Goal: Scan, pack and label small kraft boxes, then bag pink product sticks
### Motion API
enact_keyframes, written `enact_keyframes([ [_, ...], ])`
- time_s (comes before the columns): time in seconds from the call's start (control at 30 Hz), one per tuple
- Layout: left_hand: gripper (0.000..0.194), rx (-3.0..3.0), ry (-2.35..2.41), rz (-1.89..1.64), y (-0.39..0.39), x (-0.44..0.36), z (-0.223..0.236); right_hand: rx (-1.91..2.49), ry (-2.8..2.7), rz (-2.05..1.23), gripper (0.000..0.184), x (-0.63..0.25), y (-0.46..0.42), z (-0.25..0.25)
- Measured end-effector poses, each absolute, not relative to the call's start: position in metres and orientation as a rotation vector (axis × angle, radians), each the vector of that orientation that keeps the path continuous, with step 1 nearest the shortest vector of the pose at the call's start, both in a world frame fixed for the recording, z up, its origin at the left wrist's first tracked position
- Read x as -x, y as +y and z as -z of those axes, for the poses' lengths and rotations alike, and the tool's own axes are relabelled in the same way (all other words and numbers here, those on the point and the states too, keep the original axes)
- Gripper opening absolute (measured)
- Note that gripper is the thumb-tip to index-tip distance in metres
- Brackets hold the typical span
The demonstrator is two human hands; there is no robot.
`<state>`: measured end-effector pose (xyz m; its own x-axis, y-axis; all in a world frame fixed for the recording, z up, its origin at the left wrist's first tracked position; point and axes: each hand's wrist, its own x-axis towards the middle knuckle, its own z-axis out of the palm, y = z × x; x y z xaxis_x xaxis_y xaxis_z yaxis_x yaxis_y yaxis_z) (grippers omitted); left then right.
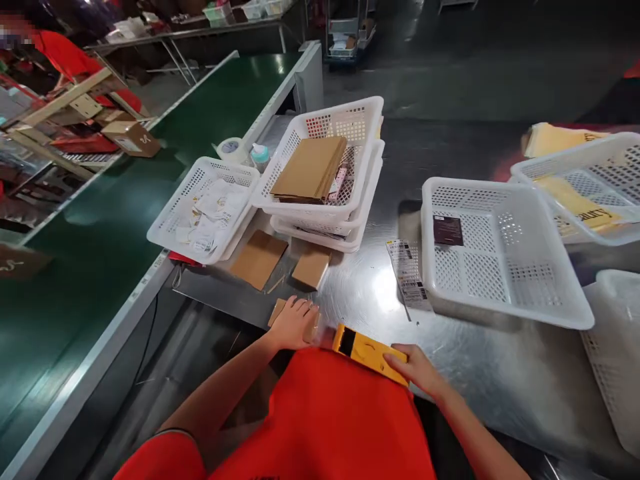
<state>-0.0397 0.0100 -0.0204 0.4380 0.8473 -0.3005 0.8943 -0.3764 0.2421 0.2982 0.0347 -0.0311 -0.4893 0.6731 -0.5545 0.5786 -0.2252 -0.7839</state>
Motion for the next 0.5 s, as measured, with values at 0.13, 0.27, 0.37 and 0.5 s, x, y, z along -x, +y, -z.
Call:
enact_keyframes([
  [0.13, 0.084, -2.310, 1.497, 0.183, 0.011, 0.038, 0.019, 1.723, -2.295, -1.519, 0.042, -0.279, 0.040, 0.021],
  [0.27, 0.083, -2.250, 1.503, 0.188, 0.013, 0.035, 0.014, 1.827, -2.379, -1.386, 0.040, -0.225, 0.050, 0.009],
  [0.37, 0.082, -2.198, 1.516, 0.191, 0.015, 0.033, 0.011, 1.891, -2.396, -1.318, 0.038, -0.202, 0.053, 0.003],
  [0.5, 0.083, -2.156, 1.531, 0.197, 0.011, 0.030, 0.005, 1.995, -2.410, -1.203, 0.037, -0.192, 0.049, -0.007],
])
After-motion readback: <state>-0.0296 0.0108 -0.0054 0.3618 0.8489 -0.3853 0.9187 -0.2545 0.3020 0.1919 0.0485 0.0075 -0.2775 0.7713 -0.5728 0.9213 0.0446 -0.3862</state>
